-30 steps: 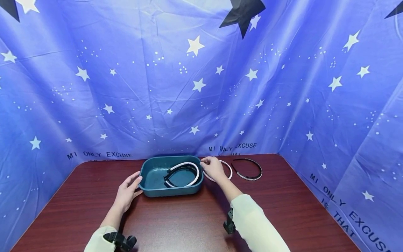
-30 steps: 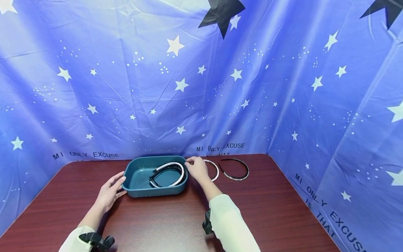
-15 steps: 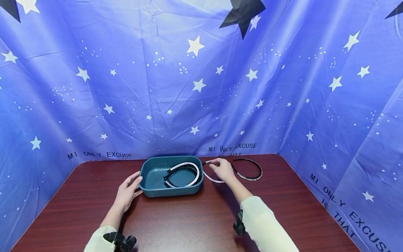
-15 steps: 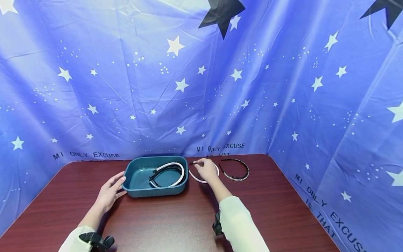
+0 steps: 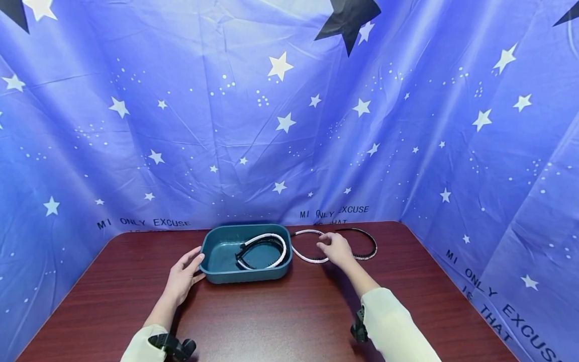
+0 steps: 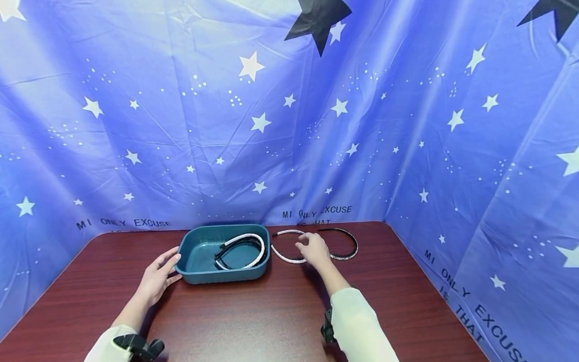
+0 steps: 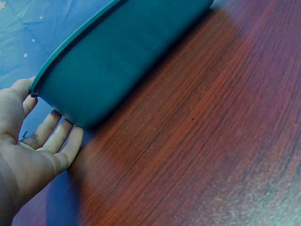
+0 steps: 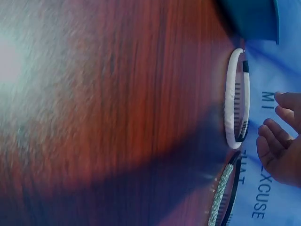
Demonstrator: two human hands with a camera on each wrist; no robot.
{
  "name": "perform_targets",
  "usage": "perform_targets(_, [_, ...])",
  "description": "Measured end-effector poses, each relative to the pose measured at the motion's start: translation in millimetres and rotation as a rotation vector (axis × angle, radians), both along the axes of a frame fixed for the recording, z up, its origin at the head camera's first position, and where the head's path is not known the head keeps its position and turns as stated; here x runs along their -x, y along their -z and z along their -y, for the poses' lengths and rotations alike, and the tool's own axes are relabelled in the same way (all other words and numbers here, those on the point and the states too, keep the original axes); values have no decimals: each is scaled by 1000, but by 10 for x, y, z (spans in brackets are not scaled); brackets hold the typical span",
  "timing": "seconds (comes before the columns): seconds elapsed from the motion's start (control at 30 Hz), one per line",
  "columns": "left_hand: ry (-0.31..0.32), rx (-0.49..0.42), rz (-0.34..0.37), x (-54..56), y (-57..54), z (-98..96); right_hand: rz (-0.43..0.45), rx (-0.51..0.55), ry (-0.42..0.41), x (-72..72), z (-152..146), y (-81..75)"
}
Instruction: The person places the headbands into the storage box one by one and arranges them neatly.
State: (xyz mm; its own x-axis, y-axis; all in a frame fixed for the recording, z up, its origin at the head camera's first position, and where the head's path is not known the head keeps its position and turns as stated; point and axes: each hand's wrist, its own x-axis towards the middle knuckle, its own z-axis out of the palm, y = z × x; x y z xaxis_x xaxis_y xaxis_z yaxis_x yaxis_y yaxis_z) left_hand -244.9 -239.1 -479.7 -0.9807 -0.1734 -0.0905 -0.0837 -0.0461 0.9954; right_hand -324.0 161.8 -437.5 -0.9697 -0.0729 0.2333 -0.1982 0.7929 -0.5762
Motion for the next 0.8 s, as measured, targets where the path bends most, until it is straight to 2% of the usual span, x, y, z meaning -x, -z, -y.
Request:
perform_targets(0.2, [3, 3, -2, 0, 8, 1, 7, -12, -2, -17, -137, -4])
perform_targets(0.5, [3, 4, -5, 6, 9, -1, 1, -13, 38, -49, -363, -19])
perform_targets(0.8, [5, 8, -1, -5, 9, 5, 0, -39, 4, -68, -561, 9])
